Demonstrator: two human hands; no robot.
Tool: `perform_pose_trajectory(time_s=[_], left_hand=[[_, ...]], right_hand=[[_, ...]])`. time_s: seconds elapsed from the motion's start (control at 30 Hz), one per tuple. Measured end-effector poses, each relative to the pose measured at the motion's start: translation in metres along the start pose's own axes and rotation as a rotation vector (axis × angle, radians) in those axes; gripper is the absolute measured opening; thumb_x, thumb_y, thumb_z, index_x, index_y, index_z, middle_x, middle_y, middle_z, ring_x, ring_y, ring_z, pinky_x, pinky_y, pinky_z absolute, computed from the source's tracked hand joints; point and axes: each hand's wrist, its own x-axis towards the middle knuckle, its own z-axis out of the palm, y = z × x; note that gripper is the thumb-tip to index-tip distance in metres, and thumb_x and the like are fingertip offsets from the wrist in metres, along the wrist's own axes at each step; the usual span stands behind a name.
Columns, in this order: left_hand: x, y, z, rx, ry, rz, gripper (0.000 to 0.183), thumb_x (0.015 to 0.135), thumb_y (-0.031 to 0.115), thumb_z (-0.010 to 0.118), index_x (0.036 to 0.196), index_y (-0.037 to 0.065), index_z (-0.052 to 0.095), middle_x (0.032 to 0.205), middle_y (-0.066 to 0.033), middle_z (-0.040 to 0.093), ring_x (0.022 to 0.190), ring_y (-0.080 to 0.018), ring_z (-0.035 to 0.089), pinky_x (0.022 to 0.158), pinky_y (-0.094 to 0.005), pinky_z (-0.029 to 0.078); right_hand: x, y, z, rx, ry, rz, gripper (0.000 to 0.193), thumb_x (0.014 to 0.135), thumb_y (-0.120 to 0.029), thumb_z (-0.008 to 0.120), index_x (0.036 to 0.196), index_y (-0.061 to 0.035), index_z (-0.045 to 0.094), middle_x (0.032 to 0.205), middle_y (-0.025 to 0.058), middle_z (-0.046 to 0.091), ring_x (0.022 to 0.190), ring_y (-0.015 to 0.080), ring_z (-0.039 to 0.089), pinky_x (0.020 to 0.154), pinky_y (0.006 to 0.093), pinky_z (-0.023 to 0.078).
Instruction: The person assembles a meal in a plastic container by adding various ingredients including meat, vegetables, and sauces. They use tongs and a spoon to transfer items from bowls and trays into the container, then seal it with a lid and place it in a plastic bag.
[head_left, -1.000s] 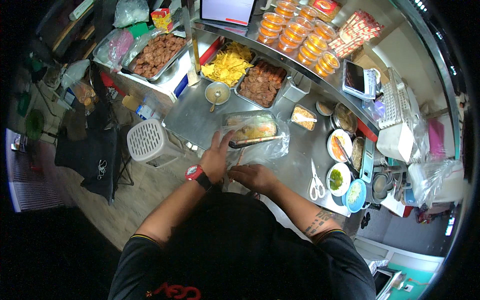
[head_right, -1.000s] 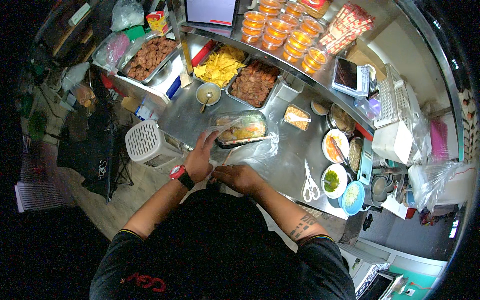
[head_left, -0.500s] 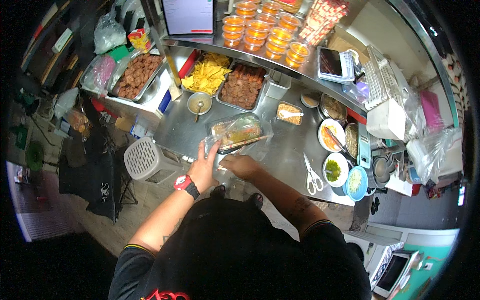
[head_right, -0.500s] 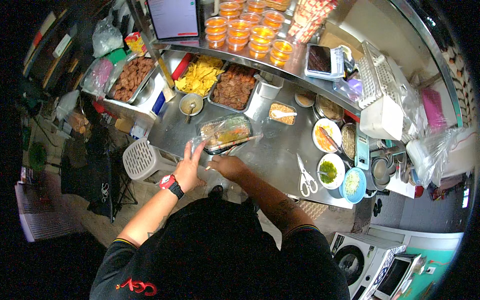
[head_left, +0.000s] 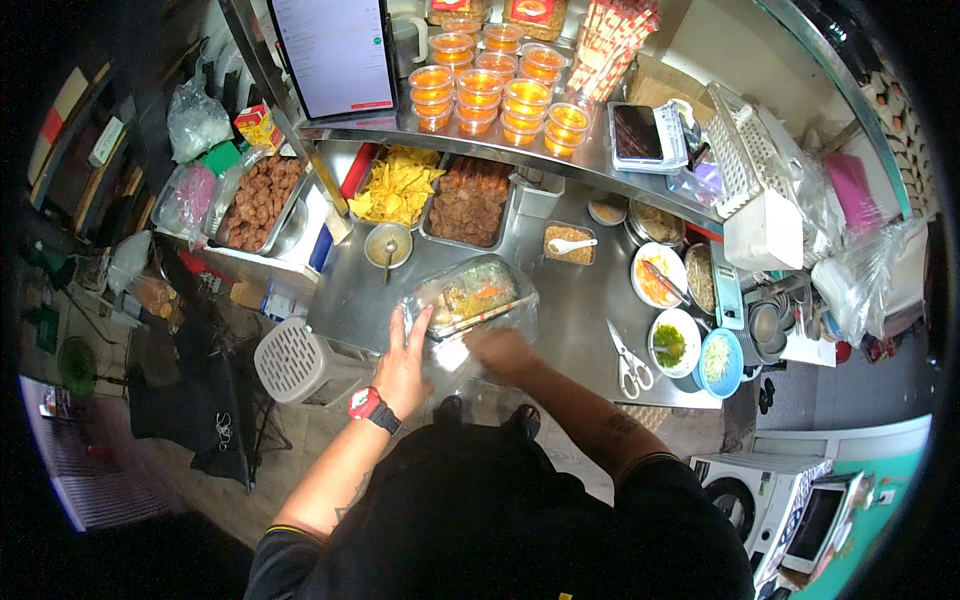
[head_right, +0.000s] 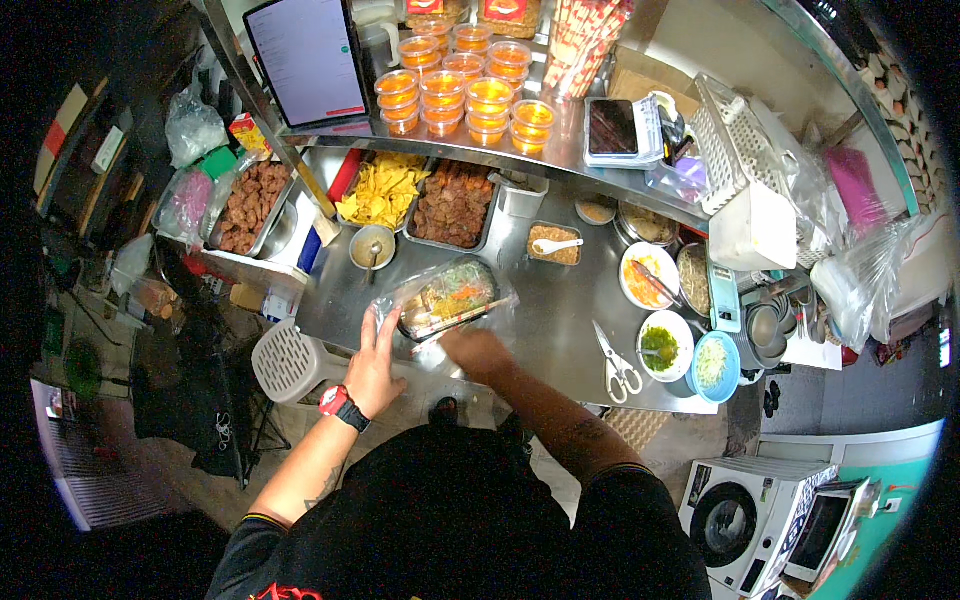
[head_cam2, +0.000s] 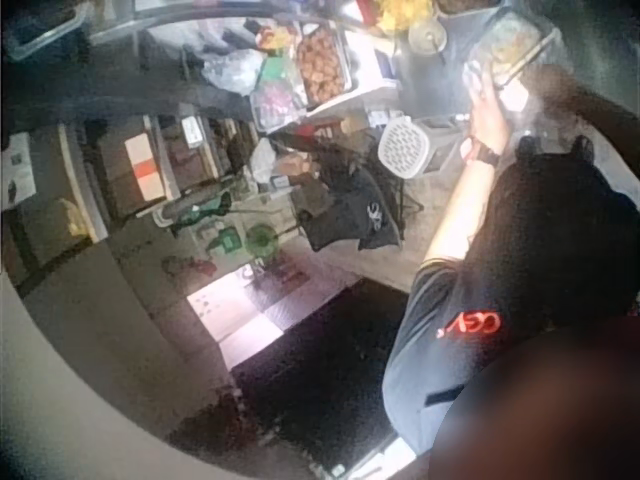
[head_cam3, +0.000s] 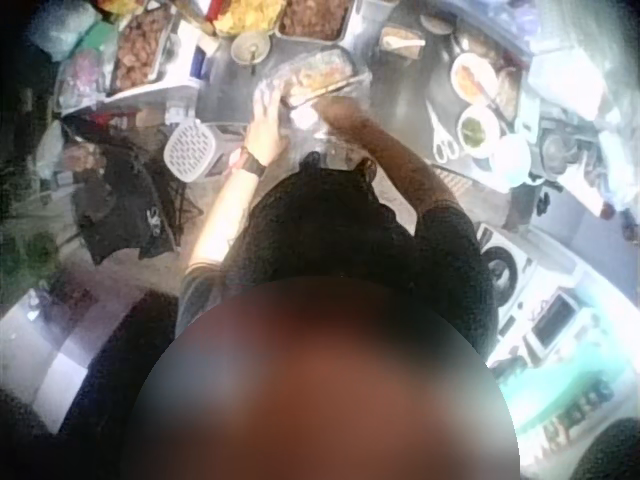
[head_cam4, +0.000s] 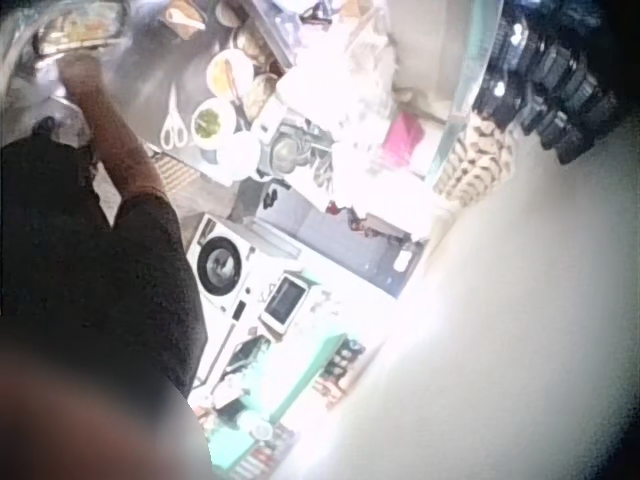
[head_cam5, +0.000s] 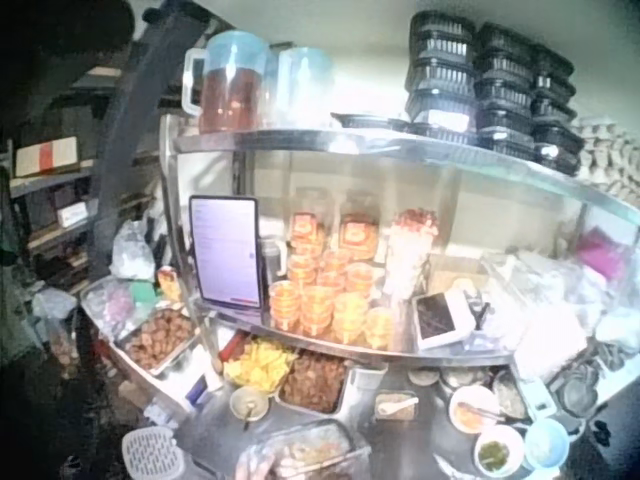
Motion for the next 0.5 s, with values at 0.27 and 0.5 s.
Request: perform_pose_trajectory(time_s=[0.27, 0.5], left_hand=[[0.015, -0.001, -0.006, -0.05, 0.112, 0.069, 0.106, 0.066, -0.008, 0.071, 0.158, 0.021, 0.027, 0.162, -0.029, 0.02, 0.108, -0.0522, 0.062, 0.09, -0.0521, 0.057], [0.025, -0.005, -0.011, -0.375, 0.389, 0.157, 0.083, 0.078, -0.011, 0.059, 0.153, 0.003, 0.027, 0.15, -0.0271, 0.046, 0.142, -0.0406, 0.043, 0.116, -0.0421, 0.039]], right_hand=[[0.008, 0.053, -0.034, -0.021, 0.034, 0.087, 0.019, 0.089, -0.019, 0.063, 0.104, -0.0084, 0.062, 0.106, 0.0122, 0.064, 0.102, 0.0295, 0.065, 0.084, 0.0462, 0.054], [0.023, 0.062, -0.042, -0.009, 0.455, 0.64, 0.031, 0.093, -0.031, 0.067, 0.113, -0.0074, 0.067, 0.106, 0.0119, 0.068, 0.097, 0.0364, 0.067, 0.084, 0.0512, 0.054]])
